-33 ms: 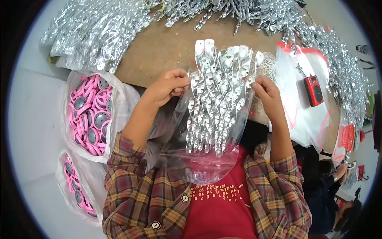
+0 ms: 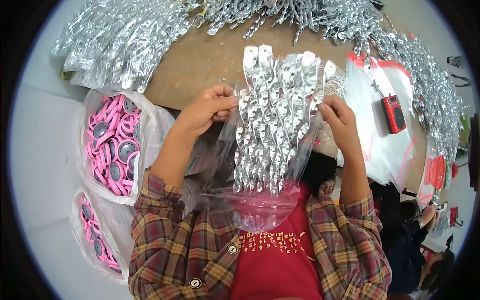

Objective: Packaging silver decorative pieces into plastic bags.

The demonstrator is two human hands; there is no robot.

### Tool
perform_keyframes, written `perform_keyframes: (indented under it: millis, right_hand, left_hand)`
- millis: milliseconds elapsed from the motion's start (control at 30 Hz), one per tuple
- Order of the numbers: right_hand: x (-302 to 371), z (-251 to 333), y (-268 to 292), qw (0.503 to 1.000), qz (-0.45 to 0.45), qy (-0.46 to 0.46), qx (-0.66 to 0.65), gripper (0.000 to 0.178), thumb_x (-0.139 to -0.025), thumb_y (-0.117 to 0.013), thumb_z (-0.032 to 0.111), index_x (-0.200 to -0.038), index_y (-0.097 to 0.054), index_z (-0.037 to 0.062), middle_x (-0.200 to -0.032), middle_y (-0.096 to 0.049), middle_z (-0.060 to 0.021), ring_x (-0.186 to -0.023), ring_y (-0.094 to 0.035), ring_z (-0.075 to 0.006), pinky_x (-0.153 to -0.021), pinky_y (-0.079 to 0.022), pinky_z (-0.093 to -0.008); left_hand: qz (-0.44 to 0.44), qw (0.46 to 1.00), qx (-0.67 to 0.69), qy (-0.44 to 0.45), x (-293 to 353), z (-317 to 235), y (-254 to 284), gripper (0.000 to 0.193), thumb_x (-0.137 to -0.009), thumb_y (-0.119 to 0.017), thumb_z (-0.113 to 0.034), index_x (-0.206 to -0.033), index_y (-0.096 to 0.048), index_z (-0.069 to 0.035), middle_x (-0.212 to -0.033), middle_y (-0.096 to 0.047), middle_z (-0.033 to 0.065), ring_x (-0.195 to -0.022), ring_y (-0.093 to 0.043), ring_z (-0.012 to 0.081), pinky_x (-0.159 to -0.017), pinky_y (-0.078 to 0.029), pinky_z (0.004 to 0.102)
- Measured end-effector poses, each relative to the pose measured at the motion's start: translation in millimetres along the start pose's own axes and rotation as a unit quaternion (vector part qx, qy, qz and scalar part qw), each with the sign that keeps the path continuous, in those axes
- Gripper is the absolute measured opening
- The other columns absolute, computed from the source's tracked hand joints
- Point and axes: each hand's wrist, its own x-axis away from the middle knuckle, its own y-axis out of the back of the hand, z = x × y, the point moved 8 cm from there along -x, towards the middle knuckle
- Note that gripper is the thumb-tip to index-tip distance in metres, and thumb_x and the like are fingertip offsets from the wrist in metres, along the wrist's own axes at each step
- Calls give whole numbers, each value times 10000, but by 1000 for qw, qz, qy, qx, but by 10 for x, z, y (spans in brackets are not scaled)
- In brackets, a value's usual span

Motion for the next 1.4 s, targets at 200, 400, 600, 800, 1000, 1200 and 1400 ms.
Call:
perform_keyframes:
  millis: [200,400,600,800,1000,1200,1400]
  right_hand:
    - [20,1448,509,960,-107,248,72,100,-933,-571,102,-902,-567,6,-766,-555,-1,-716,-471,-67,-658,-397,-211]
    - [-124,2327,758,907,-153,374,116,110,-914,-600,100,-870,-575,3,-729,-562,-13,-668,-468,-74,-614,-391,-218]
    - [-308,2265,534,889,-111,388,215,49,-868,-604,16,-831,-591,-13,-745,-557,-25,-699,-499,-86,-646,-409,-230]
    - [-397,2316,614,908,-149,353,169,56,-859,-618,24,-835,-583,-13,-743,-567,-41,-678,-514,-107,-617,-405,-232]
    - [-176,2532,737,878,-172,436,100,36,-878,-604,17,-862,-587,-11,-762,-559,-19,-696,-492,-78,-634,-410,-225]
    - [-438,2449,797,905,-124,389,118,68,-882,-610,61,-891,-606,-6,-749,-560,-10,-696,-488,-79,-636,-407,-234]
    - [-567,2456,665,914,-71,366,161,93,-905,-597,99,-873,-604,12,-750,-553,22,-698,-474,-58,-642,-392,-209]
  left_hand:
    - [-19,959,-67,-275,502,-1391,-370,85,-855,-672,-117,-888,-594,-104,-724,-536,-56,-581,-412,25,-515,-295,165]
    - [-54,881,-138,-450,727,-2306,-498,80,-862,-674,-135,-876,-609,-90,-735,-541,-60,-597,-394,19,-538,-301,179]
    - [-136,898,-136,-397,406,-2044,-187,106,-857,-681,-149,-861,-595,-88,-683,-493,-69,-589,-390,22,-535,-296,181]
    - [-150,891,-96,-417,512,-2069,-150,99,-859,-676,-139,-865,-591,-90,-692,-499,-62,-594,-396,25,-538,-296,176]
    - [-81,865,-100,-485,838,-2382,-421,108,-855,-686,-147,-875,-602,-82,-760,-554,-54,-616,-405,31,-560,-318,178]
    - [-126,859,-185,-460,767,-2440,-382,101,-862,-677,-159,-876,-614,-82,-758,-552,-64,-661,-435,32,-593,-344,191]
    - [-118,848,-260,-447,686,-2526,-557,82,-863,-665,-147,-865,-627,-76,-735,-538,-61,-631,-414,26,-580,-331,190]
